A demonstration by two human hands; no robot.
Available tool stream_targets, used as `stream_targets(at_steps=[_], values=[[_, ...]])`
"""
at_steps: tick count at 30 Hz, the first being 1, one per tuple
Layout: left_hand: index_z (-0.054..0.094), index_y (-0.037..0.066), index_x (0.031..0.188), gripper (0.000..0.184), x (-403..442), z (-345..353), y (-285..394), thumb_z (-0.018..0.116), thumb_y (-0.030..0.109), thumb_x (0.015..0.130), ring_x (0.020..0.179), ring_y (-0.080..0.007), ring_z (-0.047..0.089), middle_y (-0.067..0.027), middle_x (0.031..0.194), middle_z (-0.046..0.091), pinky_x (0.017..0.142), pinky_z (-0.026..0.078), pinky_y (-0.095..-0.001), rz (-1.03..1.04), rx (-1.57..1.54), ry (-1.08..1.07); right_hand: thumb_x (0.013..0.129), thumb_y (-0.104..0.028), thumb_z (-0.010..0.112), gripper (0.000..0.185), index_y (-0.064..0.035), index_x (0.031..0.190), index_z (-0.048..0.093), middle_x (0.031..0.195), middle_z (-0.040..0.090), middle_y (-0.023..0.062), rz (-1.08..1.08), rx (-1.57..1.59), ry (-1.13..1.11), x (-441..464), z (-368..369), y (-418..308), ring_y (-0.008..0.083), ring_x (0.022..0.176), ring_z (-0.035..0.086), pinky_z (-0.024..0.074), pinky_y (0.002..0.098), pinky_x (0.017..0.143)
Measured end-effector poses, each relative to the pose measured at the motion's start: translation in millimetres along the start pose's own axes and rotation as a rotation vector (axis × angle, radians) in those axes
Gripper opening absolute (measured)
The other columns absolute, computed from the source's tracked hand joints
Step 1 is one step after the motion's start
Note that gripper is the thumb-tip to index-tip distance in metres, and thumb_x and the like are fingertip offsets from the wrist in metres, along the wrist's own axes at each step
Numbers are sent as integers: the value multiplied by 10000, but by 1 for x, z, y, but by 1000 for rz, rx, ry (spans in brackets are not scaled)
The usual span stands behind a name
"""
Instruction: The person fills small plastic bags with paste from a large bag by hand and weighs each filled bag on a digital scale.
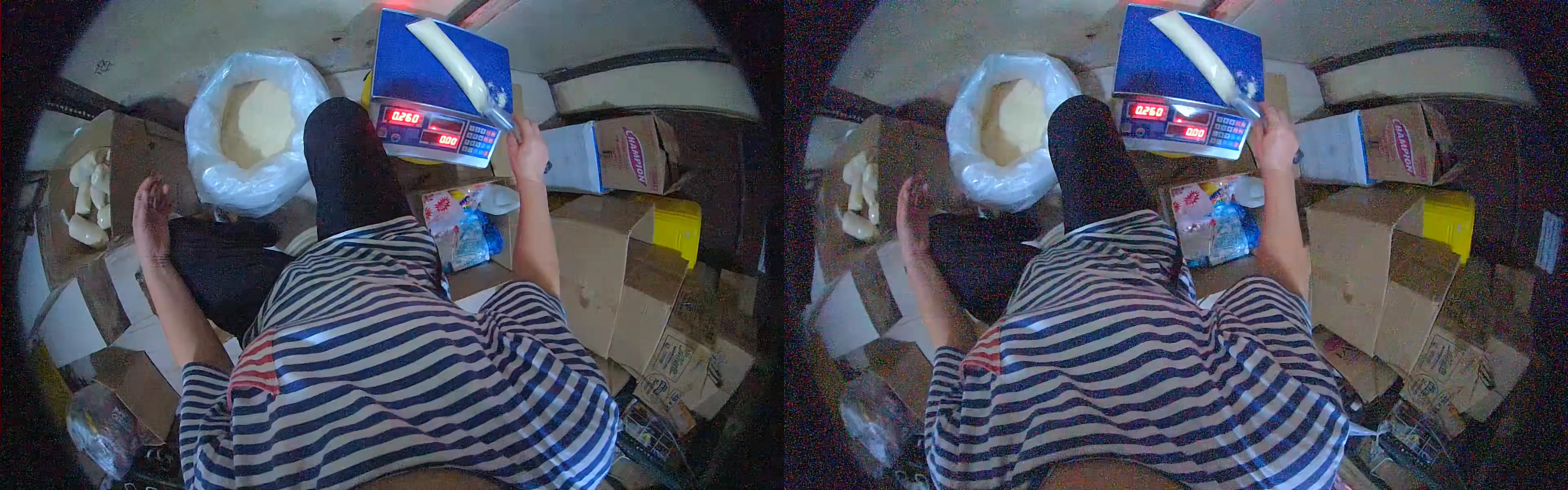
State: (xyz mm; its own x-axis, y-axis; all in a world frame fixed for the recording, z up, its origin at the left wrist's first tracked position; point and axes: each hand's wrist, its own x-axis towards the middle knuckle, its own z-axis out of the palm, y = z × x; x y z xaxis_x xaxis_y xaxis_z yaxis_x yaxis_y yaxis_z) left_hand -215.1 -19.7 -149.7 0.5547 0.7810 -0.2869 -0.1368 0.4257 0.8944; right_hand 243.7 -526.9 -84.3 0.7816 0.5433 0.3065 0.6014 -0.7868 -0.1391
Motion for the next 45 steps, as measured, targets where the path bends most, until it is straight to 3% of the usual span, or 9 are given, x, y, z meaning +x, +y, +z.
stream_targets(at_steps=[9,19,22,25,28,30,33,43,45], values=[[496,78,1183,371,0,3,2,517,304,890,1124,-226,478,-81,1215,509,957,364,-360,-14,-37,-19,744,-163,618,294,-97,1030,605,943,590,125,181,35,28,-19,3,-6,304,822,583,470,401,711],[507,76,1169,347,-7,16,10,519,284,892,1075,-212,506,-62,1155,542,941,382,-359,-15,-8,19,739,-163,653,347,-133,1080,605,930,606,111,87,24,34,-4,13,-5,263,733,592,475,355,669],[510,79,1166,342,-6,16,8,519,284,893,1061,-212,516,-61,1145,550,936,385,-362,-17,-22,19,721,-155,639,309,-116,1026,627,956,615,128,198,69,5,4,20,-8,301,870,593,469,404,767],[514,81,1162,331,-5,17,8,512,280,898,1054,-207,521,-59,1146,552,932,390,-360,-11,-25,8,730,-156,658,392,-115,1115,596,998,612,125,180,100,35,10,34,-3,242,778,608,482,334,702],[518,81,1158,320,-7,19,11,504,274,903,1055,-201,519,-58,1151,548,935,390,-355,-14,-17,7,737,-118,655,401,-72,1128,581,1053,611,136,248,181,-16,13,42,-2,211,868,608,471,311,770],[519,82,1156,314,-7,15,9,500,271,905,1057,-198,518,-58,1151,548,937,390,-352,-11,-19,7,742,-83,656,413,-44,1143,565,1071,607,128,319,541,34,10,52,4,191,946,584,450,301,823],[515,74,1157,318,-5,13,6,500,268,905,1070,-201,505,-60,1163,537,946,378,-350,-31,-38,29,746,-56,653,418,-12,1149,550,1038,608,97,469,650,-27,1,34,-7,170,942,567,440,289,832],[516,76,1154,346,-9,23,11,513,306,895,1098,-203,483,-68,1184,527,954,349,-348,-2,0,38,762,-67,651,422,-14,1166,542,1056,583,69,463,800,51,-27,41,17,114,864,538,433,239,755],[515,75,1154,347,-8,21,9,511,306,895,1101,-205,481,-72,1189,523,952,352,-349,-14,-10,40,757,-47,640,392,-9,1137,553,940,622,75,443,797,111,-29,36,13,149,819,582,471,270,738]])
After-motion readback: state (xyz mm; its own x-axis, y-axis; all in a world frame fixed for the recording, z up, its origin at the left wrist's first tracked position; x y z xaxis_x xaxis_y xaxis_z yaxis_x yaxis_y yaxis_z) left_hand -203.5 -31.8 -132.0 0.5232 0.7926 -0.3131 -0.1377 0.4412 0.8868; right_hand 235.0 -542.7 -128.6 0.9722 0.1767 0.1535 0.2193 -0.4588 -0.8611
